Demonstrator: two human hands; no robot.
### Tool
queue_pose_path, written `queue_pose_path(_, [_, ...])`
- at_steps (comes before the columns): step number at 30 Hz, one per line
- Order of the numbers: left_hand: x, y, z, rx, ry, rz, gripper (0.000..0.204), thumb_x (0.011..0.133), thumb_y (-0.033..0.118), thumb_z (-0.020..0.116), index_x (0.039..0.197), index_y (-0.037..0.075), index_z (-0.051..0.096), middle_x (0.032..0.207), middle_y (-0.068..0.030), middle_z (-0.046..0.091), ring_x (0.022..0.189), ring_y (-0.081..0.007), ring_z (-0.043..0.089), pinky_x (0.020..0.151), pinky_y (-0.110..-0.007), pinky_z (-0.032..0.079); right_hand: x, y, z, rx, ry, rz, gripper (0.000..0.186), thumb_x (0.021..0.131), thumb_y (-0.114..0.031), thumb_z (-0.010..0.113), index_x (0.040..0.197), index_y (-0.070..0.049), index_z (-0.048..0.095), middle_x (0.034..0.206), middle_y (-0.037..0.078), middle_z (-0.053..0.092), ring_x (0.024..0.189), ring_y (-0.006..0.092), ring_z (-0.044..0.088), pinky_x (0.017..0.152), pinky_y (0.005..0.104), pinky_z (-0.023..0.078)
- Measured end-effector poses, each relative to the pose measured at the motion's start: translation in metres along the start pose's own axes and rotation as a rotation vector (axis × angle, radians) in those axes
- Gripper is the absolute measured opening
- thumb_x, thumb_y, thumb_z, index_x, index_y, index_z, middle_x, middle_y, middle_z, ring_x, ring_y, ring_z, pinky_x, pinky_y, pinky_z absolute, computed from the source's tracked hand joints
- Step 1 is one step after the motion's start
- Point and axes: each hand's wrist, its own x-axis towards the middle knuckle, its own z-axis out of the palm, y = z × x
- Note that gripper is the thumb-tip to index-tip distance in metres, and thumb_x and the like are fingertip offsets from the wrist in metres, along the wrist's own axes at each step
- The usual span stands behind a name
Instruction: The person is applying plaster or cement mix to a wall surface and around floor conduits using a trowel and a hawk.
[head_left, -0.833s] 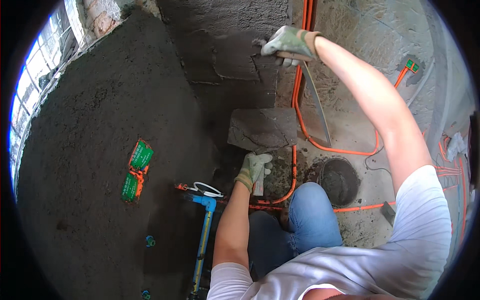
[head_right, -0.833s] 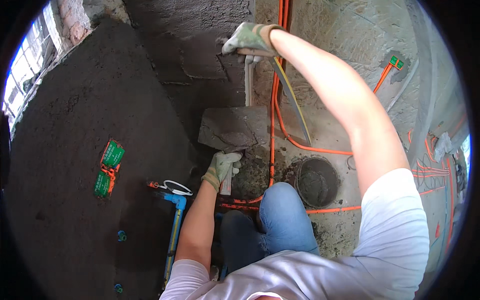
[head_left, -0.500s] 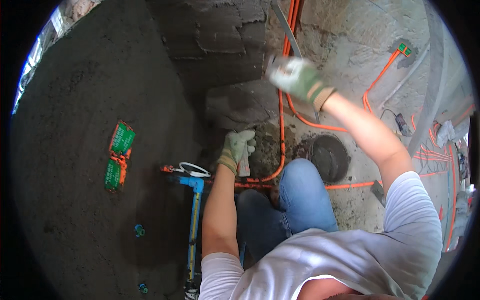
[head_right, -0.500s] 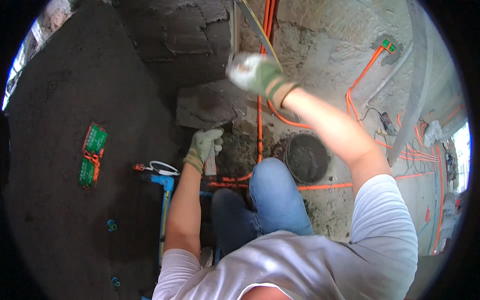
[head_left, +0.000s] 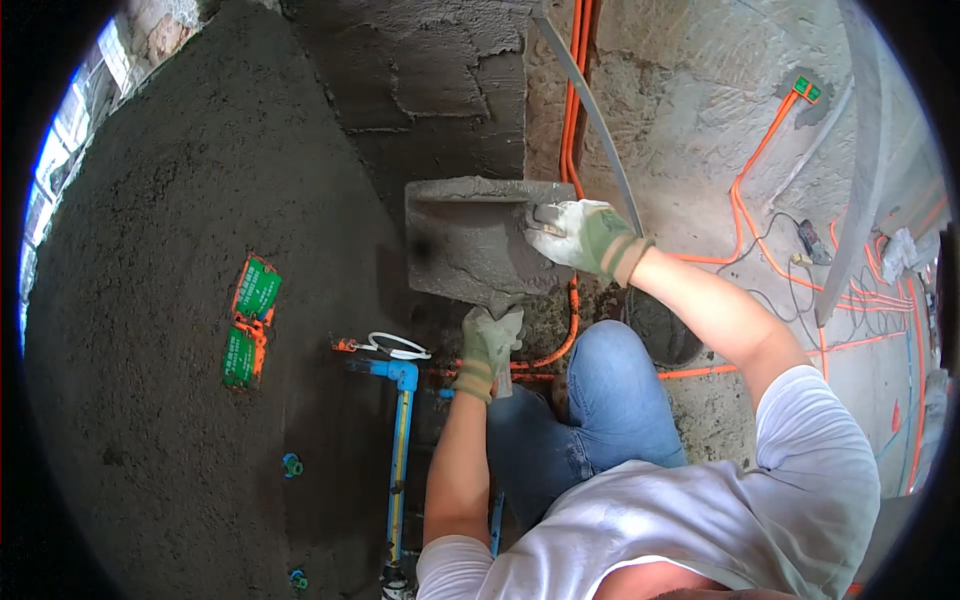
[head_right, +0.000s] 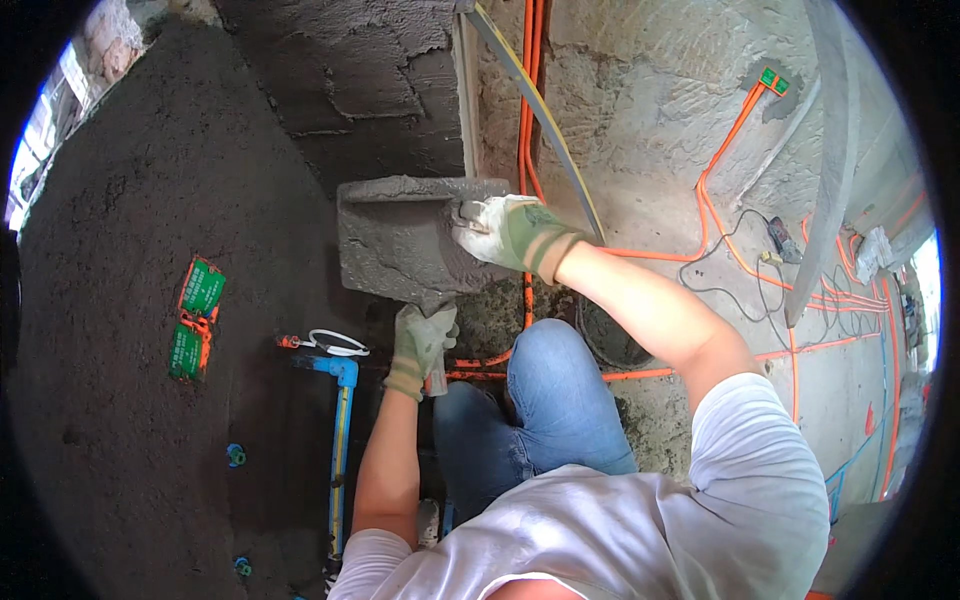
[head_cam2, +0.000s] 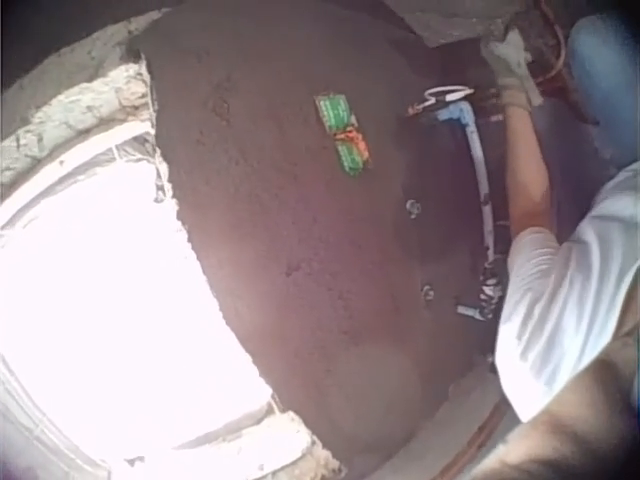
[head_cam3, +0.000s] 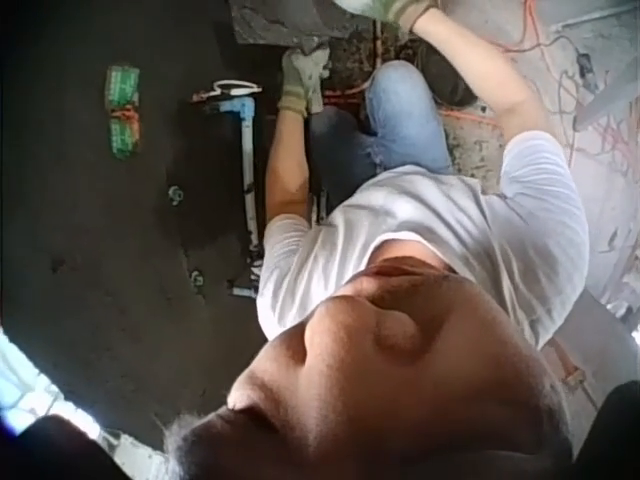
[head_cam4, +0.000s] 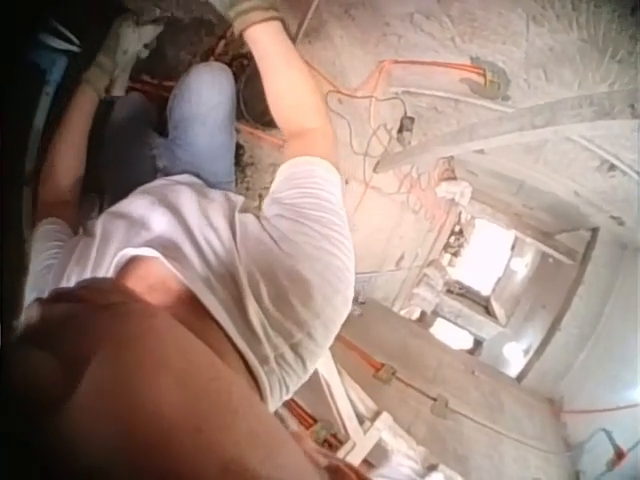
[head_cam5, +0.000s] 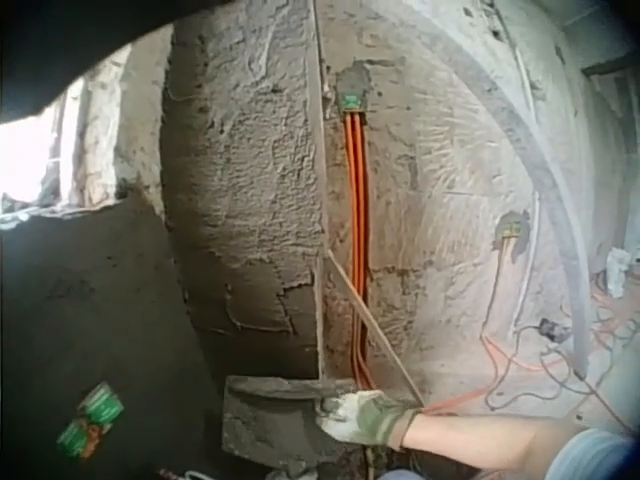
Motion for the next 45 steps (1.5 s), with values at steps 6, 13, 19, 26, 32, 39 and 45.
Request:
queue_pose_path(6, [0.029, 0.020, -0.029, -0.008, -0.050, 0.023, 0.017, 0.083, 0.018, 0.070, 0.096, 0.008, 0.066, 0.073, -0.0031, 0.063, 0.056, -0.0147, 0.059, 0.046, -0.028, 0.048, -0.012, 0.033, -0.022, -0.169, -0.171, 0.051, 0.032, 0.085, -0.039, 0.054, 0.089, -0.009, 0.066, 0.075, 0.018, 0.065, 0.078, 0.0352, 0.066, 0.068, 0.0451, 0.052])
queue_pose_path(13, [0.077, -0.045, -0.063, 1.057, -0.080, 1.063, 0.023, 0.082, 0.021, 0.069, 0.089, -0.001, 0.066, 0.076, -0.0107, 0.066, 0.064, -0.0194, 0.065, 0.049, -0.035, 0.050, 0.038, 0.052, -0.048, -0.141, 0.252, -0.147, 0.030, 0.083, -0.040, 0.059, 0.087, -0.011, 0.064, 0.073, 0.012, 0.064, 0.071, 0.0330, 0.065, 0.061, 0.0444, 0.051])
queue_pose_path(19, [0.084, 0.009, 0.053, 0.009, -0.179, -0.042, 0.026, 0.081, 0.025, 0.074, 0.099, 0.008, 0.066, 0.071, -0.0064, 0.064, 0.054, -0.0175, 0.059, 0.047, -0.031, 0.048, 0.084, 0.125, -0.017, 0.408, 0.417, -0.039, 0.028, 0.089, -0.034, 0.059, 0.101, -0.010, 0.070, 0.074, 0.011, 0.068, 0.065, 0.0196, 0.066, 0.059, 0.0350, 0.052])
queue_pose_path(26, [0.123, 0.036, 0.060, -0.048, -0.192, -0.127, 0.023, 0.081, 0.022, 0.072, 0.096, 0.007, 0.064, 0.069, -0.0078, 0.063, 0.050, -0.0170, 0.057, 0.044, -0.029, 0.044, 0.115, 0.188, -0.055, 0.945, 0.175, 0.309, 0.029, 0.091, -0.027, 0.057, 0.099, -0.003, 0.071, 0.072, 0.008, 0.067, 0.058, 0.0138, 0.063, 0.052, 0.0263, 0.052])
queue_pose_path(32, [0.101, 0.029, 0.052, -0.005, -0.188, -0.166, 0.025, 0.080, 0.021, 0.072, 0.098, 0.007, 0.063, 0.071, -0.0078, 0.063, 0.050, -0.0172, 0.057, 0.044, -0.030, 0.045, 0.049, 0.187, -0.052, 0.150, 0.477, 0.055, 0.025, 0.088, -0.026, 0.060, 0.096, -0.005, 0.071, 0.064, 0.006, 0.062, 0.055, 0.0144, 0.061, 0.050, 0.0283, 0.051])
queue_pose_path(39, [0.086, 0.034, 0.050, -0.079, -0.193, -0.143, 0.022, 0.079, 0.023, 0.073, 0.094, 0.007, 0.067, 0.069, -0.0074, 0.064, 0.050, -0.0180, 0.058, 0.046, -0.032, 0.046, 0.114, 0.101, -0.074, -0.100, 0.088, 0.164, 0.048, 0.084, -0.048, 0.055, 0.088, -0.002, 0.070, 0.078, 0.020, 0.066, 0.076, 0.0303, 0.065, 0.075, 0.0442, 0.051])
queue_pose_path(45, [0.072, 0.021, 0.035, -0.075, -0.165, -0.163, 0.025, 0.077, 0.023, 0.074, 0.094, 0.006, 0.067, 0.070, -0.0083, 0.065, 0.050, -0.0195, 0.059, 0.045, -0.033, 0.046, 0.117, 0.059, -0.165, 0.001, 0.013, 0.207, 0.050, 0.082, -0.045, 0.060, 0.088, 0.003, 0.070, 0.079, 0.023, 0.065, 0.077, 0.0325, 0.064, 0.077, 0.0414, 0.049])
